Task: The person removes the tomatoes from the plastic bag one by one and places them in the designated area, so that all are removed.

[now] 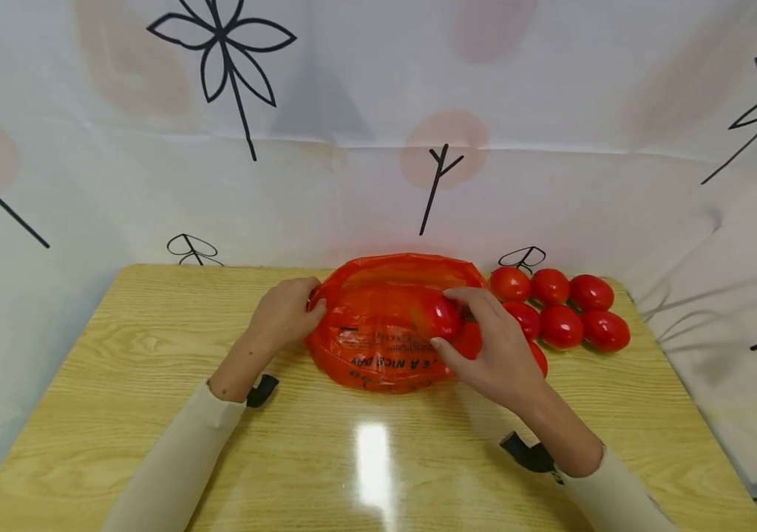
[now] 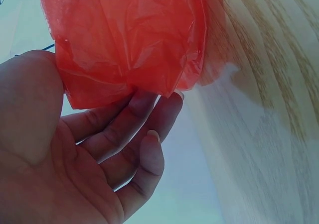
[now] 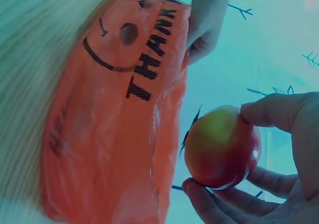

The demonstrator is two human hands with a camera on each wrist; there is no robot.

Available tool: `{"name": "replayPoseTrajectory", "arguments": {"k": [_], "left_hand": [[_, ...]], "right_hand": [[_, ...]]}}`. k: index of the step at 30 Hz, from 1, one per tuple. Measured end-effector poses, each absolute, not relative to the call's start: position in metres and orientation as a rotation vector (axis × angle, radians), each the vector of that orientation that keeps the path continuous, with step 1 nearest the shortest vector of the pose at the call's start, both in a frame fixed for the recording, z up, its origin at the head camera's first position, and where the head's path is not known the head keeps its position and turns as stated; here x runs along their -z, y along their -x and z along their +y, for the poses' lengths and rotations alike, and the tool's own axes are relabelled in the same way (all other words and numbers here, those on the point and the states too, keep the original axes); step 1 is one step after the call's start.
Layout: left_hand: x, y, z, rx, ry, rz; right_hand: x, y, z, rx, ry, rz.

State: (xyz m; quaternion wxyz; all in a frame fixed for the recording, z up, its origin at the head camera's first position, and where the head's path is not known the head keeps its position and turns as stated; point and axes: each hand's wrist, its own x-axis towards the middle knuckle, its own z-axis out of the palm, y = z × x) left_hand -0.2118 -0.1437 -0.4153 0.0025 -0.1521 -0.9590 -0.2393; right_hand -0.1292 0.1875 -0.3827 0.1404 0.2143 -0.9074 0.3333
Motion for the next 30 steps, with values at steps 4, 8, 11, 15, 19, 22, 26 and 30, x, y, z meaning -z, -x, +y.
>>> {"name": "replayPoseTrajectory", "arguments": {"k": [4, 8, 11, 15, 19, 22, 26, 30], "left_hand": [[0.416, 0.212, -0.144, 0.745, 0.476, -3.010], [0.415, 0.211, -0.145, 0.747, 0.481, -3.008], [0.414, 0.211, -0.144, 0.746, 0.484, -3.008], [0.414, 0.211, -0.144, 0.736, 0.482, -3.008], [0.415, 0.210, -0.144, 0.729, 0.480, -3.008], [0.415, 0.211, -0.144, 0.730, 0.482, -3.006], [0.414, 0.211, -0.144, 0.733, 0.478, -3.003], [0.414, 0.210, -0.144, 0.733, 0.467, -3.007]], "right_hand": [[0.383, 0.124, 0.193, -0.921, -0.604, -2.612], [0.385, 0.120, 0.198, -0.881, -0.599, -2.595], [0.386, 0.116, 0.202, -0.846, -0.592, -2.589], [0.385, 0.112, 0.208, -0.833, -0.565, -2.579], [0.384, 0.106, 0.215, -0.852, -0.526, -2.578], [0.384, 0.103, 0.220, -0.848, -0.492, -2.589], [0.384, 0.098, 0.226, -0.845, -0.465, -2.592], [0.383, 0.095, 0.231, -0.865, -0.461, -2.562]]}}
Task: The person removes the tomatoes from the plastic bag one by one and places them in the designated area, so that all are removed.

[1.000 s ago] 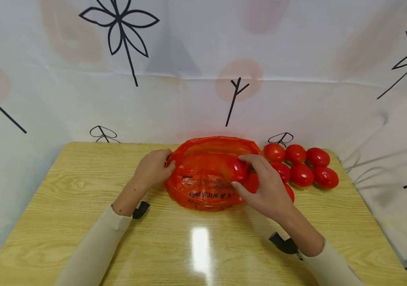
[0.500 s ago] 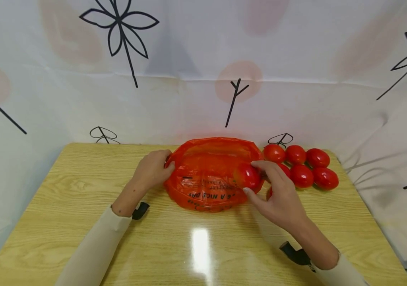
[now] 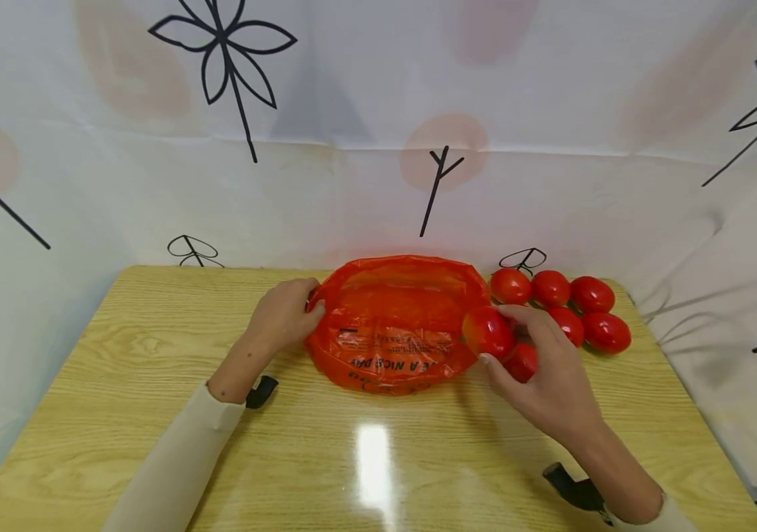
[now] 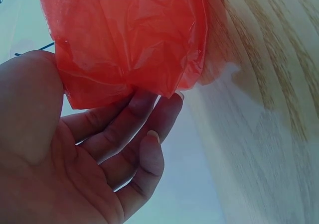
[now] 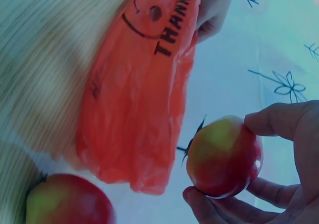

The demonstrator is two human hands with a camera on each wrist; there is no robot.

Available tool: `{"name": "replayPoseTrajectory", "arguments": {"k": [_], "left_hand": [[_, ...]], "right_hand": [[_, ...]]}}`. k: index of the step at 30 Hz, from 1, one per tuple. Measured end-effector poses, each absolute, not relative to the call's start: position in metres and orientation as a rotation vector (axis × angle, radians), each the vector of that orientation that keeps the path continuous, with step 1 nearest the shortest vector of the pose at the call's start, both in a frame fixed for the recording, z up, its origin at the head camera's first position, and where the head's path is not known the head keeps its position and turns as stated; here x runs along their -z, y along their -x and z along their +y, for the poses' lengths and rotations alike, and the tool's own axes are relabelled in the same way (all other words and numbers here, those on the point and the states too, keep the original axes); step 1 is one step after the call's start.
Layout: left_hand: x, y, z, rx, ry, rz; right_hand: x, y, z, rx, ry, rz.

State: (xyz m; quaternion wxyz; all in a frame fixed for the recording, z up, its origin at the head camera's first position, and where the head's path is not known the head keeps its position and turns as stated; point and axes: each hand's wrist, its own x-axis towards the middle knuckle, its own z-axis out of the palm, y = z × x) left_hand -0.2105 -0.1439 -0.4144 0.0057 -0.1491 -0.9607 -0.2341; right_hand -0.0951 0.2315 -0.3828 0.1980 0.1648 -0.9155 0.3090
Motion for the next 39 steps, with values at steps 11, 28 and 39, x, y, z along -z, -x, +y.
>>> {"name": "replayPoseTrajectory", "arguments": {"k": [11, 28, 39], "left_hand": [[0.414, 0.211, -0.144, 0.734, 0.463, -3.005], [0.415, 0.211, -0.144, 0.733, 0.453, -3.021], [0.417, 0.211, -0.144, 0.754, 0.446, -3.028]], "right_hand": [[0.382, 0.088, 0.250, -0.911, -0.384, -2.535], [0.390, 0.079, 0.283, -0.921, -0.239, -2.563], [0.395, 0.077, 0.299, -0.883, -0.127, -2.605]]}}
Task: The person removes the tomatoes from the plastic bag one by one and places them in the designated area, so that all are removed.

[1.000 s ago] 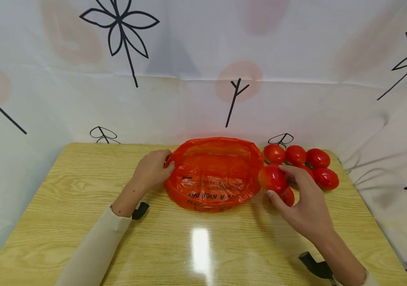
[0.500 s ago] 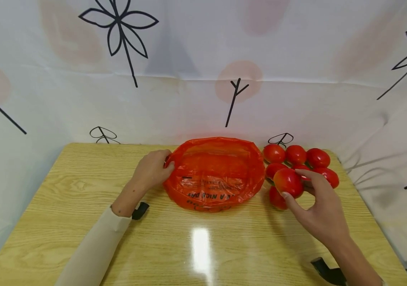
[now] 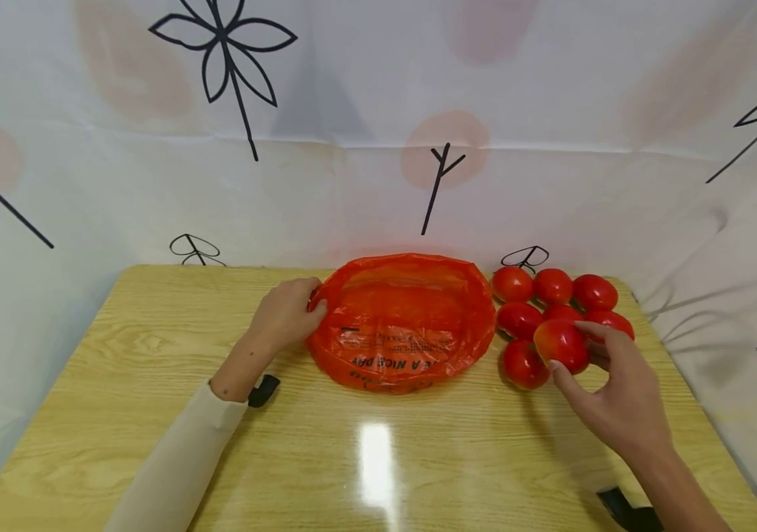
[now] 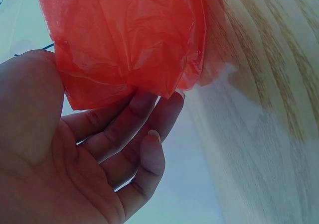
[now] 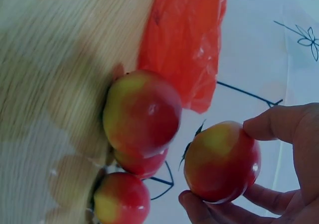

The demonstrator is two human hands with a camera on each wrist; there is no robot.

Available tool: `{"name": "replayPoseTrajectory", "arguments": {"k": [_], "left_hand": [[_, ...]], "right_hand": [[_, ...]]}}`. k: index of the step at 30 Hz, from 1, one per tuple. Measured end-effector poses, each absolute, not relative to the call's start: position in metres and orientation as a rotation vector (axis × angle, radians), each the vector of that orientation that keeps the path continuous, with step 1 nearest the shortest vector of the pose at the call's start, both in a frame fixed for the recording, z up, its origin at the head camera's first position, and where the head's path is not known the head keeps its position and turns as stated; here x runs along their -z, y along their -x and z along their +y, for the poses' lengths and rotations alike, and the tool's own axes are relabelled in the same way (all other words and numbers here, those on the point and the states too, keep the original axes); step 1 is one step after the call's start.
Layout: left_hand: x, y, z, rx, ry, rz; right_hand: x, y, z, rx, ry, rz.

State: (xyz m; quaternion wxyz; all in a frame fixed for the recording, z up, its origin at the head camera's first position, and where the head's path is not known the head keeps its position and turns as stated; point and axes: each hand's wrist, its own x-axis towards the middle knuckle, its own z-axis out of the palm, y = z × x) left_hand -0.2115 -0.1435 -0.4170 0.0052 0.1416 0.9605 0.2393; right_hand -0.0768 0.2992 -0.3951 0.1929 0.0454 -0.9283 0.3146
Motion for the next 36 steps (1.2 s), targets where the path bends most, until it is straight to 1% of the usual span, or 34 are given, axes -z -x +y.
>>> {"name": "replayPoseTrajectory", "arguments": {"k": [19, 36], "left_hand": [[0.417, 0.212, -0.143, -0.735, -0.453, 3.010], [0.418, 0.213, -0.143, -0.735, -0.482, 3.018]], "right_hand": [[0.400, 0.073, 0.322, -0.846, 0.034, -2.712], [0.405, 0.076, 0.330, -0.683, 0.051, -2.852]]}}
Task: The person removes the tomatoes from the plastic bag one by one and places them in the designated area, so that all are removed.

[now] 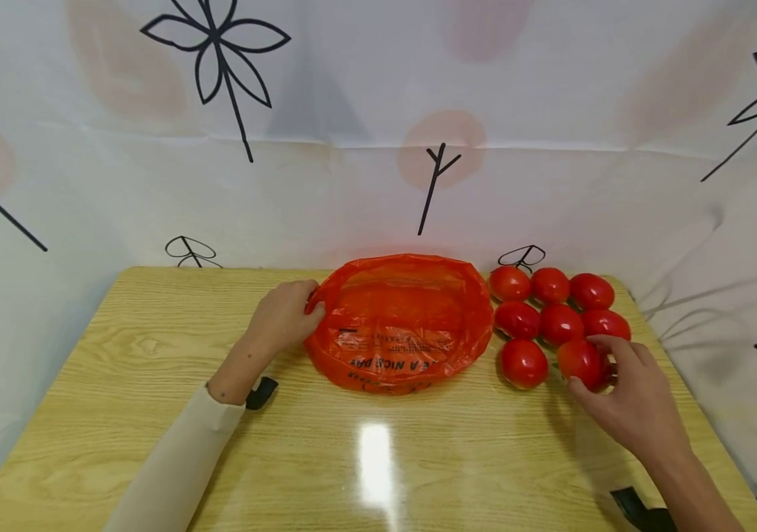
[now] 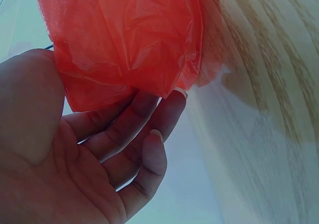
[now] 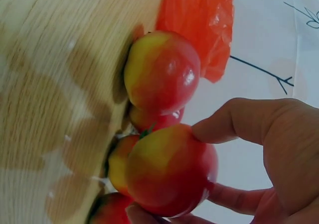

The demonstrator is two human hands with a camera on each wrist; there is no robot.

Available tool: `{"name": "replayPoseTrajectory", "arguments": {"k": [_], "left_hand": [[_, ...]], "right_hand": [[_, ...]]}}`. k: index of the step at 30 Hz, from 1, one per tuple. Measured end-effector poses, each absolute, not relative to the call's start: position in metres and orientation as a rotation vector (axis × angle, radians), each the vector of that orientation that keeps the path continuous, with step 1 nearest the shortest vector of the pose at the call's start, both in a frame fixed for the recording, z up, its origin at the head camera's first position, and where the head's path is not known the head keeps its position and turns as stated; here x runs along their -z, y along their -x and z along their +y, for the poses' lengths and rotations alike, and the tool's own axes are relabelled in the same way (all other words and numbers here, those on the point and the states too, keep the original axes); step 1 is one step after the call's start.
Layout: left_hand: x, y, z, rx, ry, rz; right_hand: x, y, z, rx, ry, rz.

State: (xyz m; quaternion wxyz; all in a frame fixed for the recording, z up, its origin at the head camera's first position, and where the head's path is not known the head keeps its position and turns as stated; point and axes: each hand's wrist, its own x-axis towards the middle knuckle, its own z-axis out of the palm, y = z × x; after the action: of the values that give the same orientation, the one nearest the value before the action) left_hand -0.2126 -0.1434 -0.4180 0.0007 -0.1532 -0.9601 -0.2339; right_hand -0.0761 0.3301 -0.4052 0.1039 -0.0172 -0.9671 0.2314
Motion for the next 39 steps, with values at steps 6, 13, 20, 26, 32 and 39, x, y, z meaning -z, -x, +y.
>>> {"name": "replayPoseTrajectory", "arguments": {"k": [6, 13, 20, 26, 32, 39], "left_hand": [[0.418, 0.213, -0.143, 0.726, 0.493, -3.019], [0.419, 0.213, -0.143, 0.728, 0.498, -3.020], [0.418, 0.213, -0.143, 0.735, 0.500, -3.024], [0.418, 0.213, -0.143, 0.735, 0.497, -3.025], [0.418, 0.213, -0.143, 0.731, 0.503, -3.021], [0.418, 0.213, -0.144, 0.740, 0.490, -3.030]], "right_hand": [[0.410, 0.077, 0.331, -0.663, 0.014, -2.873], [0.417, 0.078, 0.331, -0.658, 0.008, -2.891], [0.422, 0.078, 0.331, -0.681, -0.021, -2.905], [0.424, 0.080, 0.331, -0.682, -0.025, -2.917], [0.426, 0.080, 0.331, -0.678, -0.020, -2.918], [0.428, 0.081, 0.330, -0.676, -0.057, -2.885]]}}
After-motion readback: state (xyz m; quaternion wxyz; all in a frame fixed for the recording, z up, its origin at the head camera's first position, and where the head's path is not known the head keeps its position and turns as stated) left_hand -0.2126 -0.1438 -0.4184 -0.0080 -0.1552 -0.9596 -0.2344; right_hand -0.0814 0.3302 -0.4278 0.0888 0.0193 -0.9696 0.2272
